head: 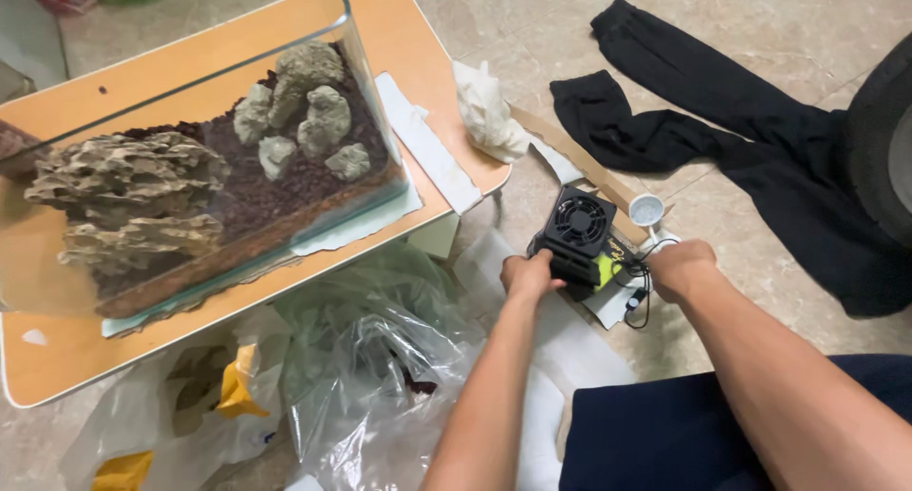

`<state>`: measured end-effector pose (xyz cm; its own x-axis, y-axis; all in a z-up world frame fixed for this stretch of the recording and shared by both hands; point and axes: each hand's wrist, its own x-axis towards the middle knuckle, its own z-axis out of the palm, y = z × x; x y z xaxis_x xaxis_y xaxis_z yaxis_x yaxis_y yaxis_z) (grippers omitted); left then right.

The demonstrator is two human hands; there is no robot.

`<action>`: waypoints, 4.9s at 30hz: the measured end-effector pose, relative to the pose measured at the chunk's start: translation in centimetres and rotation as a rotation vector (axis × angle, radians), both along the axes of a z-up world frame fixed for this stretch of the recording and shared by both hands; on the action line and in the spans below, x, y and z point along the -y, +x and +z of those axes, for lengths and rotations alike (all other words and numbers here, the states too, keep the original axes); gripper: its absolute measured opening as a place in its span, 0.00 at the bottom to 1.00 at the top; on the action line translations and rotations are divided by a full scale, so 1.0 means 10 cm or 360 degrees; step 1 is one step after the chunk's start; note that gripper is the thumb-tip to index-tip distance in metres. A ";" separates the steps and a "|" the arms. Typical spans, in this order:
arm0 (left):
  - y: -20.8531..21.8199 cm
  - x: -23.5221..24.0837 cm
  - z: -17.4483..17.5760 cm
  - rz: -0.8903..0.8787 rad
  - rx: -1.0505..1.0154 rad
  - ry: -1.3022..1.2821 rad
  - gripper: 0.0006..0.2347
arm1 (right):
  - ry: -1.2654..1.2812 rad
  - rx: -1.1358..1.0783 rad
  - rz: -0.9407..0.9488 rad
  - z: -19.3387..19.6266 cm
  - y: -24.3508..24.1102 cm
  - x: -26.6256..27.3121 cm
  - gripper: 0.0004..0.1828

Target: The person attaches a small black cooling fan to the upper edge of a glass terrarium and organizes the power cord by hand.

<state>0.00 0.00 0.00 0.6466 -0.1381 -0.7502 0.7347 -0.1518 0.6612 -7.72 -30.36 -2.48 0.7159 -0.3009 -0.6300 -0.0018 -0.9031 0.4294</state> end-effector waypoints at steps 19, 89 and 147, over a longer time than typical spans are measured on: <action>-0.31 -2.09 0.60 0.0036 -0.0001 -0.0660 0.33 | 0.1559 0.0432 -0.0586 2.84 0.60 -2.21 0.39; 0.99 -3.92 4.71 0.0659 0.1591 -0.0381 0.10 | 0.1849 0.1876 0.1708 5.18 1.70 -4.78 0.13; 1.05 -3.92 4.56 0.0540 0.1957 0.0307 0.14 | 0.2158 0.1774 0.0613 5.07 1.90 -5.12 0.06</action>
<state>10.51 39.18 45.57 0.9045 0.2115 0.3704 -0.3173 -0.2466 0.9157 11.24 20.88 48.20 0.8298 0.2311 0.5079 0.5308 -0.6080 -0.5905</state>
